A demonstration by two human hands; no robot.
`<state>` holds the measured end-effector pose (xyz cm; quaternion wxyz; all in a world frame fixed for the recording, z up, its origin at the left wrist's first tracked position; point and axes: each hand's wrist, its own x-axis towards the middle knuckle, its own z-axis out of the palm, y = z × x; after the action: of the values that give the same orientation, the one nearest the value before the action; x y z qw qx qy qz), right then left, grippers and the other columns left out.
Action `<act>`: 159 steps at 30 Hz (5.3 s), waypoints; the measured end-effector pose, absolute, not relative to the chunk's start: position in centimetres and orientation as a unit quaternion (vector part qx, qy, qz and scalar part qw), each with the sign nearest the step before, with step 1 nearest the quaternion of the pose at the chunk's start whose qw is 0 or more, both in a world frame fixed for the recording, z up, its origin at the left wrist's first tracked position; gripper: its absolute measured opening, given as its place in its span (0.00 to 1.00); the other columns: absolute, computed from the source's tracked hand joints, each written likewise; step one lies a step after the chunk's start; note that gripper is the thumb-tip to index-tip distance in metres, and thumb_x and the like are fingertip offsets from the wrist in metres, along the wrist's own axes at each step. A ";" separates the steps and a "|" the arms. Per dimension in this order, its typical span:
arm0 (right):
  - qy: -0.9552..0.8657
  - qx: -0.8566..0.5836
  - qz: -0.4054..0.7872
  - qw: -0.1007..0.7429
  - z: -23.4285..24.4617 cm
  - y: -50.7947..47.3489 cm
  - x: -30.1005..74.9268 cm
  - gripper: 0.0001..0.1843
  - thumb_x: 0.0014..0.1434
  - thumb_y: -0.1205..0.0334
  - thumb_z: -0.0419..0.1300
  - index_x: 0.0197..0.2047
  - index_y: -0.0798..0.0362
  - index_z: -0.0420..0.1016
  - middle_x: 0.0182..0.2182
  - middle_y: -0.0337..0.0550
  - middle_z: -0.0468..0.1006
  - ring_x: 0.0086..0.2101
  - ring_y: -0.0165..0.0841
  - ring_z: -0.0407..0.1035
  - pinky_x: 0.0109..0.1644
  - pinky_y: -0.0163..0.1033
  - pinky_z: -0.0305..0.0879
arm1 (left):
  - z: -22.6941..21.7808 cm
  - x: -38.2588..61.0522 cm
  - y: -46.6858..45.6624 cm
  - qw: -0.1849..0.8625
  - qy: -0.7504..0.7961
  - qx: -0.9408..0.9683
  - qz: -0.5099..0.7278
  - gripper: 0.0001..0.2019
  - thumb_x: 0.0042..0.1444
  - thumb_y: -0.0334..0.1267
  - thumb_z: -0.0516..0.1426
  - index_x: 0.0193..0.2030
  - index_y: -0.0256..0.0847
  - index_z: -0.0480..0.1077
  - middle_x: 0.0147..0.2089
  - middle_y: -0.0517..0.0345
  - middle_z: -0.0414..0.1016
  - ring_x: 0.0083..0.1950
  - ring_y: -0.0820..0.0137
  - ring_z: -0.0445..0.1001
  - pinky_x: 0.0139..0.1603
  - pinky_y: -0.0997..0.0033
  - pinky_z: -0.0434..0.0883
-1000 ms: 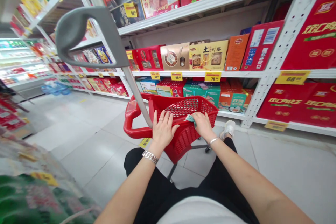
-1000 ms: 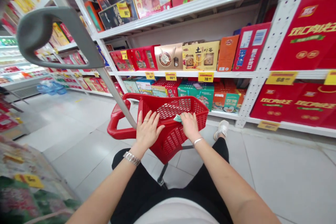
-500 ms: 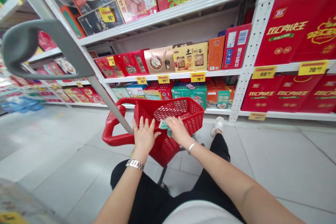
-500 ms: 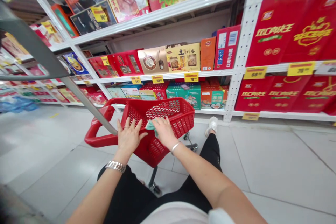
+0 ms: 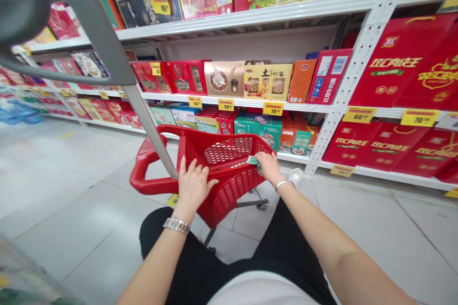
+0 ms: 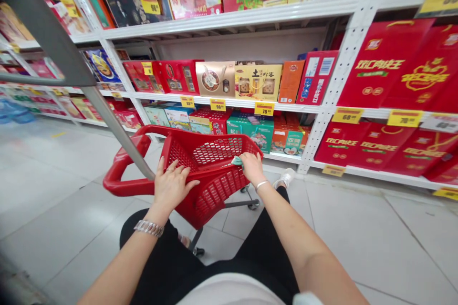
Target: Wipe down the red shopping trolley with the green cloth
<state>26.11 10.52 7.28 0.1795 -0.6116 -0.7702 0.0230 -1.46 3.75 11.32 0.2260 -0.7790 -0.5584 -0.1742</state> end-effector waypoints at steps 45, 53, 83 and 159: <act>-0.780 -0.545 -0.036 0.304 1.8 5.7 24.7 0.34 0.52 0.80 0.49 0.61 0.52 0.72 0.59 0.51 0.73 0.62 0.45 0.62 0.68 0.58 0.52 | 11.4 -5.2 0.9 0.200 -0.594 -0.751 -0.205 0.20 0.67 0.47 0.49 0.36 0.43 0.80 0.38 0.49 0.84 0.54 0.54 0.77 0.68 0.44 0.58; -0.872 -0.356 0.037 0.333 4.5 3.0 12.2 0.39 0.56 0.79 0.49 0.71 0.52 0.61 0.67 0.52 0.65 0.67 0.45 0.52 0.71 0.60 0.48 | 11.2 -4.9 0.8 0.210 -0.592 -0.751 -0.202 0.20 0.67 0.47 0.49 0.33 0.44 0.80 0.36 0.50 0.84 0.51 0.56 0.78 0.68 0.46 0.58; -0.771 -0.586 0.017 0.249 3.3 7.7 31.4 0.30 0.48 0.77 0.52 0.52 0.50 0.77 0.49 0.46 0.79 0.49 0.39 0.72 0.54 0.40 0.66 | 11.6 -4.9 2.9 0.195 -0.590 -0.754 -0.213 0.21 0.68 0.50 0.48 0.37 0.44 0.79 0.37 0.50 0.84 0.50 0.55 0.77 0.68 0.43 0.57; -0.817 -0.436 0.042 0.375 0.5 0.6 25.3 0.31 0.59 0.74 0.51 0.65 0.52 0.67 0.58 0.55 0.74 0.58 0.44 0.68 0.64 0.58 0.65 | 6.5 -2.5 7.0 0.035 -0.699 -0.701 -0.138 0.20 0.67 0.44 0.48 0.62 0.55 0.71 0.73 0.53 0.61 0.77 0.47 0.47 0.69 0.22 0.39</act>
<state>25.34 0.57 0.53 0.3749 -0.4361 -0.8170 0.0422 -2.53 7.00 6.45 0.0347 -0.7006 -0.6992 -0.1381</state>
